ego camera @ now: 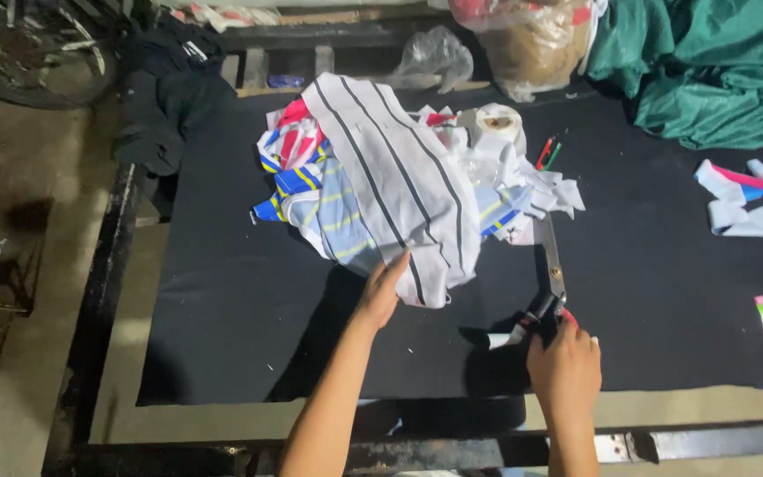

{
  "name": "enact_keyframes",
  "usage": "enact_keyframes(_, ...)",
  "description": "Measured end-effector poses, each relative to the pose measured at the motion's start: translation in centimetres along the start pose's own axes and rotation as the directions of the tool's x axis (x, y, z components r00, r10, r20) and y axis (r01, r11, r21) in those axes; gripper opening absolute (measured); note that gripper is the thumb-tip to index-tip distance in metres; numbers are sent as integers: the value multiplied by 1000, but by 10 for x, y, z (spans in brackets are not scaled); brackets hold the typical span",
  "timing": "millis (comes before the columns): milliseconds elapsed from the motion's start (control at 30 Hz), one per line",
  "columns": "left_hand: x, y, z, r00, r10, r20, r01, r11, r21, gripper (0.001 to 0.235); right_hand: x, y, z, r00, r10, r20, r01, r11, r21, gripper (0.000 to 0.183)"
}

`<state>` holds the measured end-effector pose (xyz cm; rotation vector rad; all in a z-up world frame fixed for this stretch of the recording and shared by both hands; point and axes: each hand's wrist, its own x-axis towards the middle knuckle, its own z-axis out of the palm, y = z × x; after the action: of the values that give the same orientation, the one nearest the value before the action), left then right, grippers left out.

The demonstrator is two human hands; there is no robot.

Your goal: Cutting various fabric scraps into thin strips using large tailor scissors.

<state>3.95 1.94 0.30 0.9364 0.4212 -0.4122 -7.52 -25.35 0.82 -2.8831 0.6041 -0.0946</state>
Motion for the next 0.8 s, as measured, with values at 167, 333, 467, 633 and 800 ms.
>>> enact_keyframes(167, 21, -12, -26, 990, -80, -117, 90, 993, 75, 91, 24, 17, 11, 976, 97, 194, -74, 990, -123, 42)
enact_keyframes(333, 39, -13, -46, 954, 272, 123, -241, 945, -220, 39, 33, 11, -44, 872, 114, 477, -288, 907, 309, 44)
enact_keyframes(467, 25, 6, -32, 980, 200, 16, -192, 954, -229, 53, 26, 65, 21, 810, -46, 584, -579, 92, 810, 36)
enact_keyframes(633, 23, 5, -30, 981, 192, 17, -187, 968, -166, 59, -1, 43, 10, 645, -498, 580, -707, -676, 205, 32)
enact_keyframes(800, 20, 7, -31, 969, 244, 37, -233, 953, -193, 53, -48, 30, 5, 718, -589, 370, -692, -551, 466, 51)
